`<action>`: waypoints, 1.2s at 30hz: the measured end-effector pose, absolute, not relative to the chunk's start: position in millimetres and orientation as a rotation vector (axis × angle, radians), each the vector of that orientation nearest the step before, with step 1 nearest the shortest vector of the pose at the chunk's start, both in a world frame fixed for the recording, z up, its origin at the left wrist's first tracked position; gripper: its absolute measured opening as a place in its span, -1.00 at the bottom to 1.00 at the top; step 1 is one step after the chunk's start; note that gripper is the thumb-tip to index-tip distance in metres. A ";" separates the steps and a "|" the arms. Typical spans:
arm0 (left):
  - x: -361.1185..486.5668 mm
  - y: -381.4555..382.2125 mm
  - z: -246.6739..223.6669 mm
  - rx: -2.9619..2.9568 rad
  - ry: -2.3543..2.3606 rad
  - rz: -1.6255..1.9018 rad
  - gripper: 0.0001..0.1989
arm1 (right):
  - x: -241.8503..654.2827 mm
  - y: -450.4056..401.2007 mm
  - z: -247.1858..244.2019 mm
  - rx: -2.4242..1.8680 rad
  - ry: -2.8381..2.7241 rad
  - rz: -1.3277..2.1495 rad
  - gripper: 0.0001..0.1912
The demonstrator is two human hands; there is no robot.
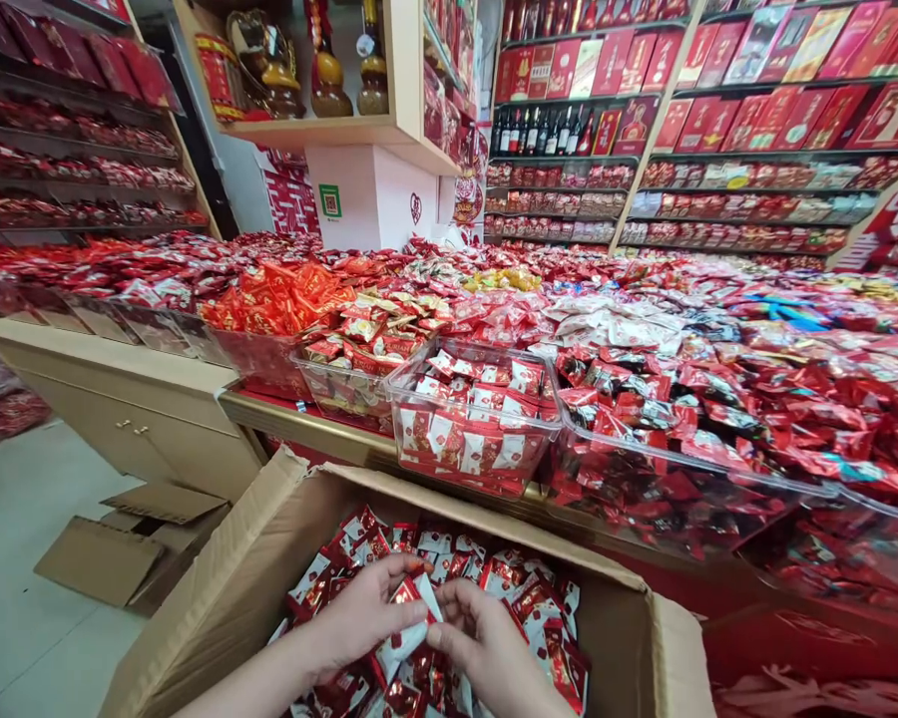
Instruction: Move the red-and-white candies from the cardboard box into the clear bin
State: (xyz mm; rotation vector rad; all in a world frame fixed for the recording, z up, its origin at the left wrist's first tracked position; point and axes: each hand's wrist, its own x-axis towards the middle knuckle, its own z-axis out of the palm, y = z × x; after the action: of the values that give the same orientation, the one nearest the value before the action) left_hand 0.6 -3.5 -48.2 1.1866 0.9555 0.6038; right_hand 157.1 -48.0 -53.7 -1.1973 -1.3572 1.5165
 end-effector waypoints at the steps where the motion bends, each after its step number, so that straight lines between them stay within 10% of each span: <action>1: 0.4 -3.2 -44.5 1.161 0.926 0.624 -0.51 | 158.0 -47.7 -52.4 -1.172 -1.303 1.541 -0.79; 36: -8.1 -2.8 -39.1 1.551 0.908 0.364 -0.63 | 167.1 -47.6 -56.3 -1.211 -1.299 1.407 -0.75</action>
State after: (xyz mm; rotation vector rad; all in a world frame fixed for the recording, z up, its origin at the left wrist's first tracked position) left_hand -8.1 -2.8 -39.1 1.5509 0.9076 0.3643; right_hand 167.1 -47.6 -56.3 -1.2112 -1.2987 1.4065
